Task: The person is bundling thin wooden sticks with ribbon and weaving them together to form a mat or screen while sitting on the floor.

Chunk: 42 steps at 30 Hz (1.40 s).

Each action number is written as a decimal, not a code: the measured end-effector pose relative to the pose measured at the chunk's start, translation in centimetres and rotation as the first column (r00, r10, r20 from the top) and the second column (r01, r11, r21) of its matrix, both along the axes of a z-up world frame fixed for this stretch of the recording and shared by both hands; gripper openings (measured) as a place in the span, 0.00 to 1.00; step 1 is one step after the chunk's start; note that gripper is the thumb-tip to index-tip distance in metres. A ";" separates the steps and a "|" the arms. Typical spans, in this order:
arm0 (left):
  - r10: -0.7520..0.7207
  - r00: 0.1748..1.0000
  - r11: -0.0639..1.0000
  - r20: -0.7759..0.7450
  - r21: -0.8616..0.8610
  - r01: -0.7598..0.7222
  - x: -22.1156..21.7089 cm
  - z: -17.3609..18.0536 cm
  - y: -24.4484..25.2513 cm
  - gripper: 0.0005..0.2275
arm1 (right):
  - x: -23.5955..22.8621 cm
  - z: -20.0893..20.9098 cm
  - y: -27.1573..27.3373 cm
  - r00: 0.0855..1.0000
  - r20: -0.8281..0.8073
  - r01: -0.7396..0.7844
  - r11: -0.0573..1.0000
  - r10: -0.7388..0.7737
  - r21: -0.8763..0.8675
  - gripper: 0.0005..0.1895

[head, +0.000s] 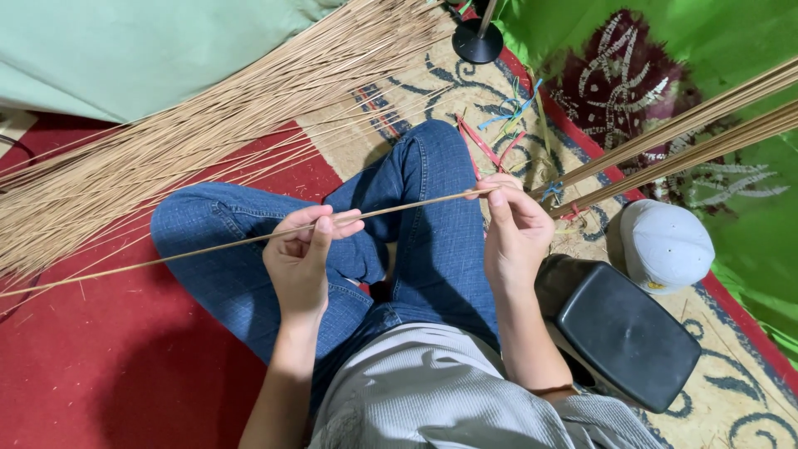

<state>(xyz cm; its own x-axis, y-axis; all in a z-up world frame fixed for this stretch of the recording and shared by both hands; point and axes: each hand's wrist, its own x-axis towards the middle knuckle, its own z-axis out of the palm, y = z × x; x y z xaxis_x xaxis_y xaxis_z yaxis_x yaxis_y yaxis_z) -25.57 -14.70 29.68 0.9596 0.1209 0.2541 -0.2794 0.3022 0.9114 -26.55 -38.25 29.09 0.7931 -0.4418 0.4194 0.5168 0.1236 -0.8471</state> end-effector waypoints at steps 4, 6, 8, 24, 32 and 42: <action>-0.022 1.000 1.000 -0.022 -0.012 0.021 0.0 -0.3 -0.2 0.08 | -0.3 0.1 0.5 0.998 0.031 0.056 0.998 -0.055 -0.012 0.05; -0.024 0.999 0.999 -0.026 -0.025 0.024 0.0 -0.5 -0.1 0.08 | -0.4 0.0 0.6 0.998 0.035 0.057 0.998 -0.057 -0.003 0.05; -0.023 0.999 1.000 -0.023 -0.022 0.022 0.0 -0.6 0.0 0.07 | -0.5 -0.2 0.5 0.999 0.023 -0.032 0.996 0.030 0.088 0.11; -0.065 0.998 0.997 0.007 0.046 0.065 -0.2 0.8 0.1 0.07 | 0.4 -1.0 -0.5 0.985 -0.158 0.102 0.980 -0.076 0.169 0.04; -0.069 0.997 0.997 0.046 0.037 0.068 -0.3 1.0 -0.4 0.06 | 0.7 -0.7 -0.6 0.980 -0.190 0.087 0.983 -0.055 0.164 0.04; -0.013 1.000 0.998 0.019 0.057 0.012 -0.2 0.2 -0.3 0.07 | 0.1 -1.0 1.9 0.979 -0.180 -0.068 0.986 0.096 0.155 0.03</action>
